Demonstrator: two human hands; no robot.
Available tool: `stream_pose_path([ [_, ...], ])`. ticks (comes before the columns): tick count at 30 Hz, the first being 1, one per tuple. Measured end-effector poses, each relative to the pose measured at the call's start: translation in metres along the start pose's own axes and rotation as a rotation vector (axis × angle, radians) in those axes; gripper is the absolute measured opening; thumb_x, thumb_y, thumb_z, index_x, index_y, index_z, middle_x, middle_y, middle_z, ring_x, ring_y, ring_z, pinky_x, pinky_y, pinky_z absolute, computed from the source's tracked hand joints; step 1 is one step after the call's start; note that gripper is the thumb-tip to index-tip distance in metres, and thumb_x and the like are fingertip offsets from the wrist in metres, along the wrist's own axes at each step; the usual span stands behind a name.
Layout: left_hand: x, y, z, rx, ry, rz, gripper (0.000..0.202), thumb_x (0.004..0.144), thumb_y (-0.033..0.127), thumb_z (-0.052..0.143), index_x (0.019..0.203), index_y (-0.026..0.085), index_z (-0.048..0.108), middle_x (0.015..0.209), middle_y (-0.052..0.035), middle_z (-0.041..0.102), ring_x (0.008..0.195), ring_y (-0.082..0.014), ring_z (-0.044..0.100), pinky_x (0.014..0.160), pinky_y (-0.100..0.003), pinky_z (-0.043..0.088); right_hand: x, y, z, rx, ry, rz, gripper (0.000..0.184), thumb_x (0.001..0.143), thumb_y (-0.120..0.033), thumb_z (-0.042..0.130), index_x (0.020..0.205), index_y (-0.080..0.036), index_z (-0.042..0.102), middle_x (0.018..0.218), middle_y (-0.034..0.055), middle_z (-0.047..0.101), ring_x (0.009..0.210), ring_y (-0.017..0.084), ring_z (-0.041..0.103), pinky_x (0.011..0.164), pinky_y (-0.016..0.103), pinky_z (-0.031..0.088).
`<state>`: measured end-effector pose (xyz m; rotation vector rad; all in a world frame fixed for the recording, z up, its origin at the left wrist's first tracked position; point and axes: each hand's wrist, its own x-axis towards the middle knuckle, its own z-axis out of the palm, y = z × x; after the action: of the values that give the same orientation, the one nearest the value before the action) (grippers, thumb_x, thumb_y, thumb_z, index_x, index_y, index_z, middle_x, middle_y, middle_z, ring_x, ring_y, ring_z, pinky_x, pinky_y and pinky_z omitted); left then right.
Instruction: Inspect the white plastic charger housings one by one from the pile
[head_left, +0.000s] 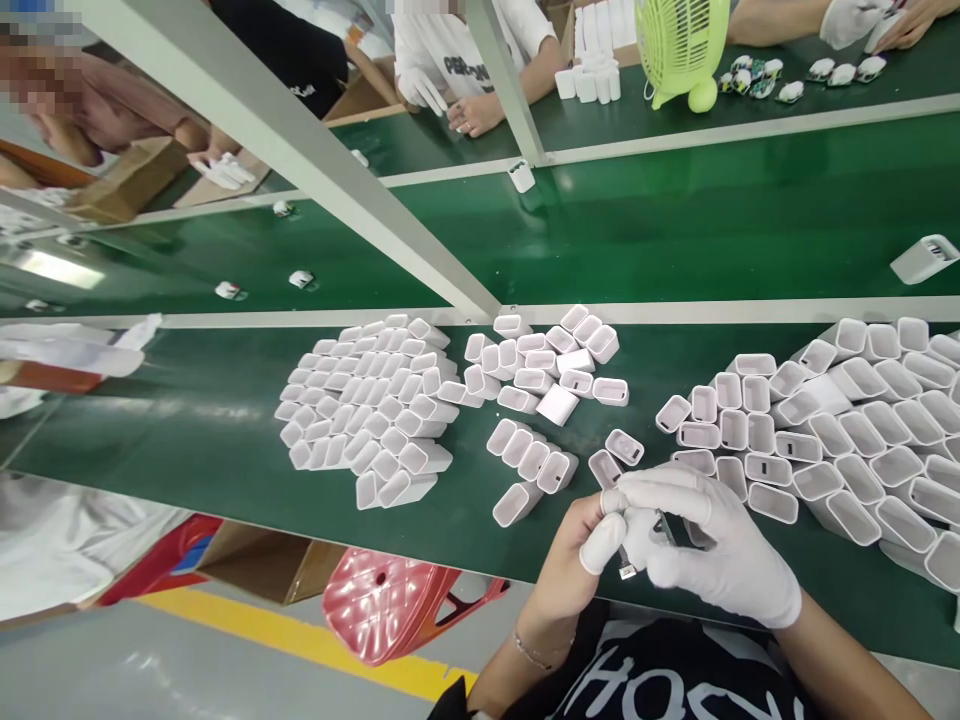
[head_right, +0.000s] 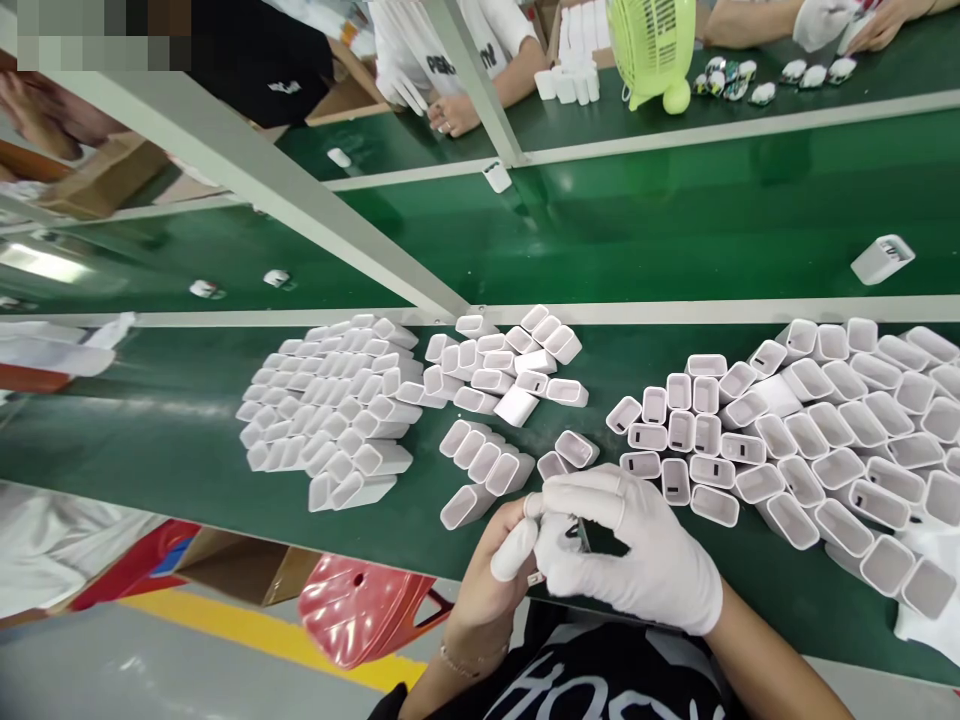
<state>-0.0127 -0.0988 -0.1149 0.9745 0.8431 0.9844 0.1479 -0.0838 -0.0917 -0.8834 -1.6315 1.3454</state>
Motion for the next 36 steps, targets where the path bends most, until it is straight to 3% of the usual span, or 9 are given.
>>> stream_pose_path([
  [3, 0.001, -0.002, 0.003, -0.023, 0.038, -0.027, 0.054, 0.084, 0.064, 0.055, 0.064, 0.015, 0.063, 0.054, -0.0012, 0.05, 0.051, -0.0122, 0.041, 0.05, -0.026, 0.037, -0.005, 0.006, 0.001, 0.058, 0.037, 0.109, 0.072, 0.067, -0.023, 0.079, 0.134, -0.034, 0.054, 0.12, 0.0051, 0.066, 0.112, 0.03, 0.061, 0.097, 0.048, 0.047],
  [7, 0.001, -0.002, 0.005, 0.107, 0.058, 0.024, 0.053, 0.09, 0.061, 0.048, 0.07, 0.015, 0.065, 0.06, -0.0023, 0.055, 0.057, -0.014, 0.046, 0.059, -0.029, 0.043, -0.008, 0.011, 0.006, 0.22, 0.048, 0.187, 0.042, 0.079, -0.023, 0.072, 0.12, -0.029, 0.065, 0.101, 0.0039, 0.069, 0.09, 0.02, 0.064, 0.085, 0.039, 0.053],
  [11, -0.004, 0.008, -0.01, 0.536, 0.031, 0.341, 0.039, 0.099, 0.044, 0.038, 0.098, 0.018, 0.066, 0.082, -0.006, 0.064, 0.074, -0.0183, 0.057, 0.071, -0.032, 0.047, -0.01, 0.012, 0.007, 0.525, 0.255, 0.242, 0.033, 0.083, -0.028, 0.072, 0.116, -0.031, 0.067, 0.092, 0.0012, 0.067, 0.074, 0.014, 0.061, 0.066, 0.029, 0.055],
  [14, -0.013, 0.021, -0.039, 1.008, 0.187, 0.6, 0.028, 0.094, 0.031, 0.049, 0.12, 0.023, 0.057, 0.108, -0.0098, 0.063, 0.102, -0.0256, 0.055, 0.09, -0.042, 0.045, -0.01, 0.011, 0.005, 0.586, 0.353, 0.249, 0.032, 0.085, -0.028, 0.07, 0.117, -0.034, 0.066, 0.083, -0.0004, 0.066, 0.074, 0.014, 0.062, 0.065, 0.027, 0.055],
  [17, -0.019, 0.033, -0.072, 1.482, 0.269, 0.498, 0.039, 0.088, 0.024, 0.059, 0.127, 0.025, 0.054, 0.141, -0.0161, 0.042, 0.131, -0.039, 0.033, 0.102, -0.059, 0.036, -0.009, 0.01, 0.004, 0.61, 0.351, 0.268, 0.028, 0.085, -0.029, 0.071, 0.113, -0.033, 0.068, 0.081, -0.0004, 0.066, 0.068, 0.012, 0.061, 0.062, 0.027, 0.055],
  [21, -0.015, 0.04, -0.095, 1.743, 0.045, 0.246, 0.039, 0.089, 0.021, 0.056, 0.128, 0.028, 0.056, 0.156, -0.0156, 0.018, 0.141, -0.049, 0.013, 0.102, -0.071, 0.032, -0.006, 0.011, 0.005, 0.65, 0.292, 0.264, 0.027, 0.084, -0.035, 0.072, 0.11, -0.031, 0.07, 0.084, 0.0021, 0.067, 0.069, 0.014, 0.061, 0.061, 0.03, 0.056],
  [26, 0.004, 0.033, -0.095, 1.726, -0.057, 0.274, 0.029, 0.089, 0.021, 0.058, 0.117, 0.023, 0.059, 0.151, -0.0198, 0.026, 0.14, -0.0489, 0.017, 0.101, -0.074, 0.028, -0.007, 0.013, 0.004, 0.647, 0.259, 0.143, 0.025, 0.091, -0.038, 0.063, 0.113, -0.03, 0.071, 0.06, -0.0022, 0.055, 0.074, 0.016, 0.06, 0.072, 0.034, 0.055],
  [31, 0.005, 0.034, -0.083, 1.397, 0.017, 0.4, 0.031, 0.086, 0.017, 0.059, 0.113, 0.022, 0.045, 0.138, -0.0197, 0.045, 0.139, -0.0396, 0.031, 0.107, -0.075, 0.018, -0.005, 0.007, 0.007, 0.632, 0.293, 0.218, 0.029, 0.085, -0.033, 0.071, 0.114, -0.036, 0.068, 0.089, 0.0008, 0.067, 0.069, 0.012, 0.056, 0.061, 0.027, 0.054],
  [36, -0.004, 0.056, -0.058, 0.92, -0.128, 0.442, 0.039, 0.087, 0.016, 0.06, 0.122, 0.023, 0.044, 0.12, -0.0123, 0.061, 0.115, -0.025, 0.06, 0.093, -0.041, 0.051, -0.004, -0.006, 0.012, 0.601, 0.333, 0.099, 0.034, 0.078, -0.033, 0.079, 0.11, -0.037, 0.071, 0.091, 0.0025, 0.07, 0.072, 0.015, 0.061, 0.062, 0.032, 0.056],
])
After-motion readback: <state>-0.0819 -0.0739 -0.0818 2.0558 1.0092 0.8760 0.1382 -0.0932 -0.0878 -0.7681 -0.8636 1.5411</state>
